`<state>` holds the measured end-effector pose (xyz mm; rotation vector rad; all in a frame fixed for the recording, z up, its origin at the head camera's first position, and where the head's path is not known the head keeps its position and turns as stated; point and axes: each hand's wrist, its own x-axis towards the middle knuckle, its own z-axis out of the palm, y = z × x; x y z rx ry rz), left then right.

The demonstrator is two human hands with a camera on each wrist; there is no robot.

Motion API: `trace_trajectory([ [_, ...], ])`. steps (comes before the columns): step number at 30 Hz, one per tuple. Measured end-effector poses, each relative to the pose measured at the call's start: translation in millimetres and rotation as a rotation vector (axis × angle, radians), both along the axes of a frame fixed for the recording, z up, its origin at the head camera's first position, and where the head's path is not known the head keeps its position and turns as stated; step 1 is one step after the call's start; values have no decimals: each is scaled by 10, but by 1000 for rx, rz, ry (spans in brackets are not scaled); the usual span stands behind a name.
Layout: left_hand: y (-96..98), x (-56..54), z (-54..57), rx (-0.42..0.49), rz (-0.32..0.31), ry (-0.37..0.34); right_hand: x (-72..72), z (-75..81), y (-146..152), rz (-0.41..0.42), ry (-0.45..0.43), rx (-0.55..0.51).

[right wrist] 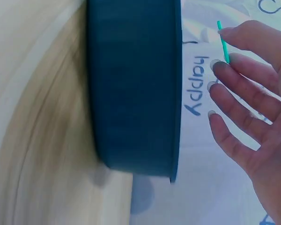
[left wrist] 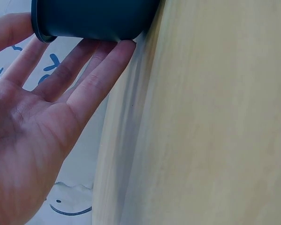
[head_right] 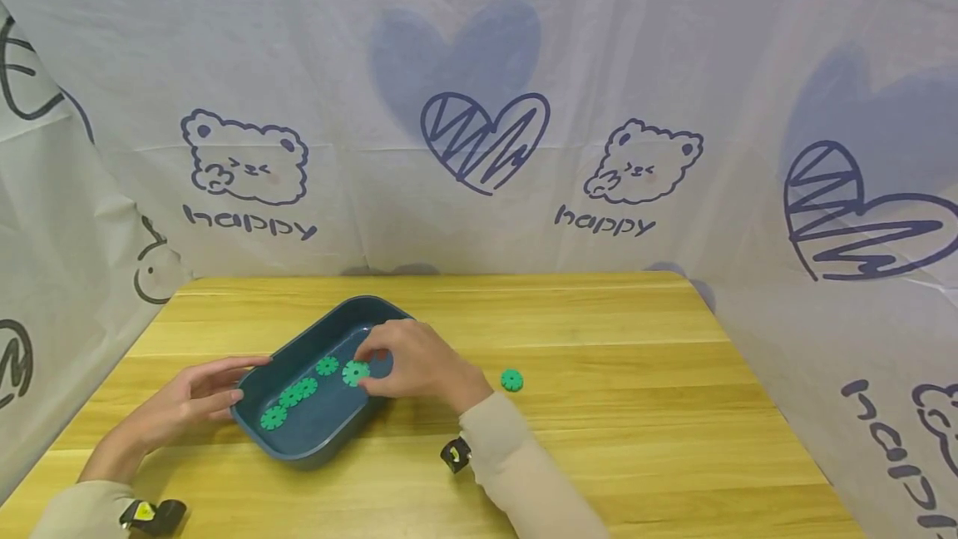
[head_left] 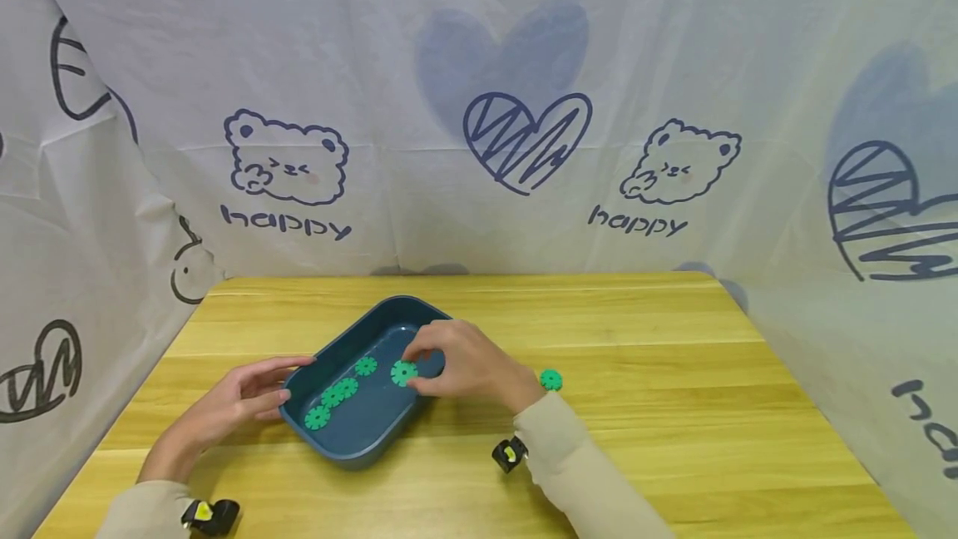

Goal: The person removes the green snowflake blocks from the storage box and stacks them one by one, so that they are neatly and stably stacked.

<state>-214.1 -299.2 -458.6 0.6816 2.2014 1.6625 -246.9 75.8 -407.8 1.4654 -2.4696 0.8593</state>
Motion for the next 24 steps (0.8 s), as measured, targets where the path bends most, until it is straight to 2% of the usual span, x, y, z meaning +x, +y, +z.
trace_trajectory([
  [17,-13,-10,-10,-3,-13,33,10,-55,564,-92,51,-117],
  [24,-12,-5,-8,-13,-4,33,1,-131,836,-173,-5,-118],
])
